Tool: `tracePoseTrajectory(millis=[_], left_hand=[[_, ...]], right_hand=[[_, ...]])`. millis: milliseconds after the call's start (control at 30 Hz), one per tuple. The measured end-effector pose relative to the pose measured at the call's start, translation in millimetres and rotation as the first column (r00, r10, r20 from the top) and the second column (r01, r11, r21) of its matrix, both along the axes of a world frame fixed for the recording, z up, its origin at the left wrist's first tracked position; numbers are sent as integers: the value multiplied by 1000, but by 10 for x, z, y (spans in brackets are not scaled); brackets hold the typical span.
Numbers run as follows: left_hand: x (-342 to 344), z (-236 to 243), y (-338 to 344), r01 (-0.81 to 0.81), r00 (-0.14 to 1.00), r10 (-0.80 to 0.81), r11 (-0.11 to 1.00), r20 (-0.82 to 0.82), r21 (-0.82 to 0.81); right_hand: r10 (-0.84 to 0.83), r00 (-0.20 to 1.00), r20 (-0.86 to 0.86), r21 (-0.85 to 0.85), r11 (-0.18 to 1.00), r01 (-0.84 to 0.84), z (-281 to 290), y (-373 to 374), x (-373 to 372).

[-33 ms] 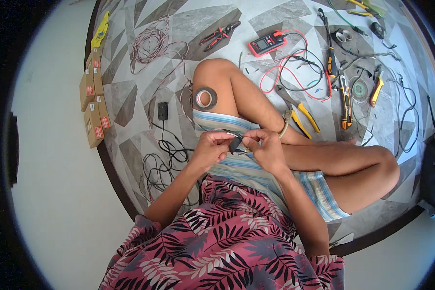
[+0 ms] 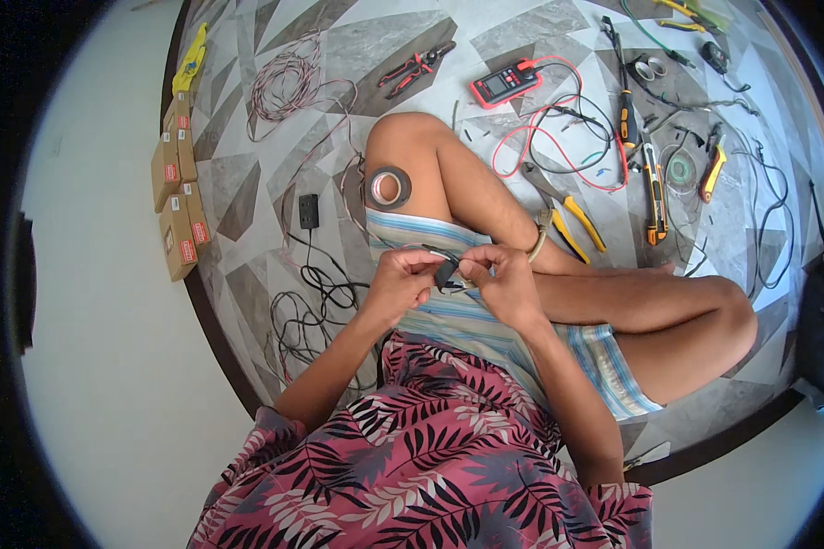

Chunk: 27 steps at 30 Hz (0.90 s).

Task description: Splicing and taping electrical wires while testing with a multimeter.

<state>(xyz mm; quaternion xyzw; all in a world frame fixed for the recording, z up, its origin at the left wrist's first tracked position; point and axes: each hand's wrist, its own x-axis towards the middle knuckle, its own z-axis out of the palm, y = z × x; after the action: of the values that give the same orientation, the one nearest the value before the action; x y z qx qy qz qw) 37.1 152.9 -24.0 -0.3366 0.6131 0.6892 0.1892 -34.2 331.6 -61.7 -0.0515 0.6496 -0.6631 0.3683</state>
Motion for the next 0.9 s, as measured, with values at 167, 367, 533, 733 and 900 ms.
tracePoseTrajectory(millis=[167, 367, 533, 733, 900], left_hand=[[-24, 0, 136, -73, 995, 69, 996, -77, -50], [-53, -4, 210, -138, 989, 136, 989, -55, -51], [-26, -55, 177, -156, 976, 162, 986, -144, 54], [-36, -63, 98, -84, 988, 98, 989, -121, 122], [1, -134, 151, -149, 973, 156, 987, -171, 52]], right_hand=[[11, 999, 39, -4, 1000, -11, 19, -1, -21], [38, 999, 4, -20, 999, -38, -55, 15, -12], [4, 998, 67, -35, 999, -2, 2, 5, -28], [87, 996, -2, -17, 996, -87, 9, 46, -49], [77, 995, 59, -104, 992, -70, 7, 77, -48]])
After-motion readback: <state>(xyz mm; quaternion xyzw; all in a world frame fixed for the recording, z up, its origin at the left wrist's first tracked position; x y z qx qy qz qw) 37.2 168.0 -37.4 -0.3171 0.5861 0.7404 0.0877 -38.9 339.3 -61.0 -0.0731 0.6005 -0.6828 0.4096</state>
